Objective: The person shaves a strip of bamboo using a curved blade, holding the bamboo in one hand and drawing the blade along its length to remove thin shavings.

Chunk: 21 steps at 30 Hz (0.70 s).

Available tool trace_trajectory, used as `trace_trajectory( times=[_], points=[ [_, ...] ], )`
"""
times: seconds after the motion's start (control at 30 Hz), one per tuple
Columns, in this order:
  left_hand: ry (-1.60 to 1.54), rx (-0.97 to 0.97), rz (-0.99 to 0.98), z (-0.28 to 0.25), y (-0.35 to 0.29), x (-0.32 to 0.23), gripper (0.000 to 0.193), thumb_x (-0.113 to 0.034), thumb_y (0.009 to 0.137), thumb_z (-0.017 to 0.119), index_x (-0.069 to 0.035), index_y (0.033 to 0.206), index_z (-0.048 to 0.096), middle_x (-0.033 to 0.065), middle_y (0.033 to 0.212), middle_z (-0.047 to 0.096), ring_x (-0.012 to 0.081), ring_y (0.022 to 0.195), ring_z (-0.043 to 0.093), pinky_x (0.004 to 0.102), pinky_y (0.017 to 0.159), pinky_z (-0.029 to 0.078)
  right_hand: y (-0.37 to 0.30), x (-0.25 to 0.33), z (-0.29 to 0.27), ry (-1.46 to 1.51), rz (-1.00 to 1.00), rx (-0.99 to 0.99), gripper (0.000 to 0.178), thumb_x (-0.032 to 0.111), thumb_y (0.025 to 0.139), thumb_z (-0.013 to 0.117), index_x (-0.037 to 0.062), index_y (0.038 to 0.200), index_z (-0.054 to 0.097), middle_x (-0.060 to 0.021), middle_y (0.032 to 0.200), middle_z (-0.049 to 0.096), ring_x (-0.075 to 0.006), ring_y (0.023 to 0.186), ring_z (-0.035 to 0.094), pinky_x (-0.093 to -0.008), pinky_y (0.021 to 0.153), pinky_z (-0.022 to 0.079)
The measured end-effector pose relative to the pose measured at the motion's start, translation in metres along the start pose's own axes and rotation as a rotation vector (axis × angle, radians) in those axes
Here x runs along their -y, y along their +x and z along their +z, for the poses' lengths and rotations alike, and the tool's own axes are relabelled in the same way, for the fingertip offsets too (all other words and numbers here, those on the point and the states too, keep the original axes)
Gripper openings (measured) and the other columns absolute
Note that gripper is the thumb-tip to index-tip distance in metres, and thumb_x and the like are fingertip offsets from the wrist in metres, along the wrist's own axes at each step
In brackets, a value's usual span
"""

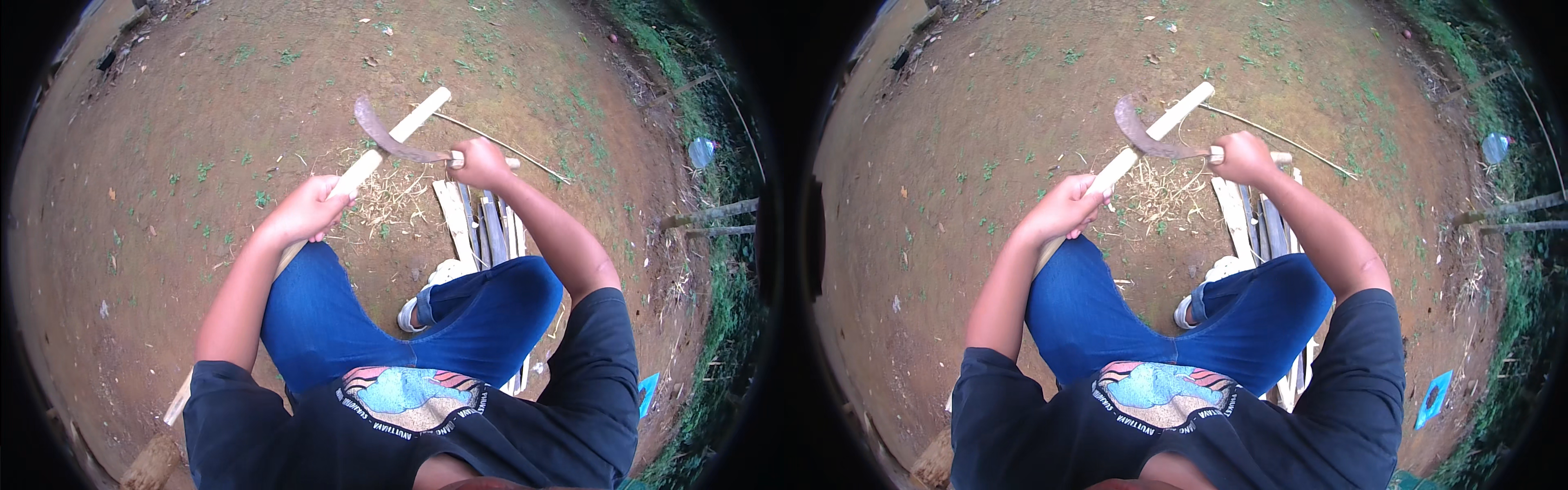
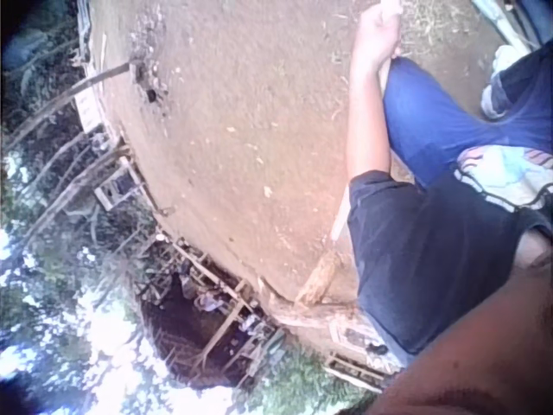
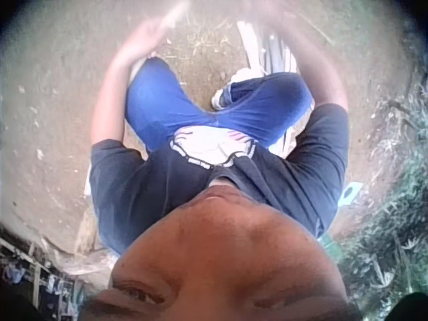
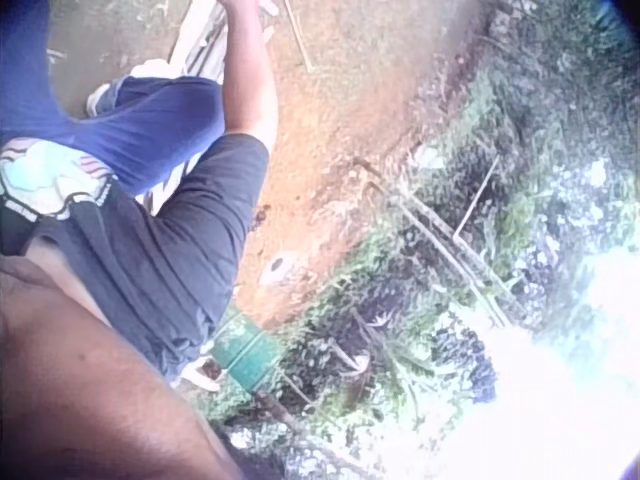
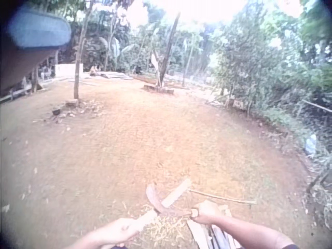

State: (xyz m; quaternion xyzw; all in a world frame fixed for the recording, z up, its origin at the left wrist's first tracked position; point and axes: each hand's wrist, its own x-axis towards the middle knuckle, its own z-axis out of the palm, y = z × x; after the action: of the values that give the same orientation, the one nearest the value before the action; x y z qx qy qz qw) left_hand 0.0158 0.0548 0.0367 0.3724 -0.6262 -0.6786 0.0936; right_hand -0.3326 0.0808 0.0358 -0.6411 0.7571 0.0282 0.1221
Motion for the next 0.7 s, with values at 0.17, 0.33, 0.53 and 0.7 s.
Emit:
trace_trajectory(
  times=[0.17,0.33,0.53,0.7],
  points=[
    [0.036,-0.003,0.029,0.000,0.001,-0.001,0.018,-0.021,0.101,0.052,-0.005,0.095,0.056,-0.0053,0.059,0.047,0.0026,0.039,0.040,0.0217,0.035,0.033,0.016,-0.029,-0.014,0.043,0.213,-0.112,0.027,0.032,0.077,0.064,0.0117,0.092,0.074,-0.0168,0.090,0.072,-0.0346,0.086,0.070,-0.0452,0.078,0.055],
    [0.059,0.023,0.027,0.004,-0.001,-0.003,0.019,-0.022,0.102,0.051,-0.005,0.095,0.056,-0.0055,0.060,0.047,0.0024,0.040,0.039,0.0216,0.035,0.033,0.016,-0.030,0.002,0.003,0.217,-0.130,0.029,0.035,0.079,0.064,0.0119,0.092,0.074,-0.0162,0.093,0.073,-0.0348,0.089,0.070,-0.0452,0.083,0.054],
    [-0.026,0.005,0.009,-0.004,-0.004,0.000,0.018,-0.021,0.102,0.050,-0.006,0.094,0.055,-0.0062,0.057,0.045,0.0017,0.039,0.038,0.0204,0.035,0.032,0.013,-0.047,0.007,-0.036,0.214,-0.127,0.029,0.035,0.080,0.063,0.0117,0.092,0.074,-0.0160,0.091,0.073,-0.0349,0.085,0.070,-0.0456,0.080,0.055],
    [-0.145,0.027,0.032,-0.006,-0.006,-0.002,0.018,-0.020,0.103,0.049,-0.006,0.094,0.054,-0.0069,0.055,0.042,0.0008,0.038,0.036,0.0192,0.034,0.030,-0.004,-0.071,0.048,0.229,0.310,-0.091,0.025,0.030,0.078,0.065,0.0079,0.086,0.073,-0.0154,0.082,0.072,-0.0290,0.076,0.070,-0.0428,0.072,0.054]
  ],
)
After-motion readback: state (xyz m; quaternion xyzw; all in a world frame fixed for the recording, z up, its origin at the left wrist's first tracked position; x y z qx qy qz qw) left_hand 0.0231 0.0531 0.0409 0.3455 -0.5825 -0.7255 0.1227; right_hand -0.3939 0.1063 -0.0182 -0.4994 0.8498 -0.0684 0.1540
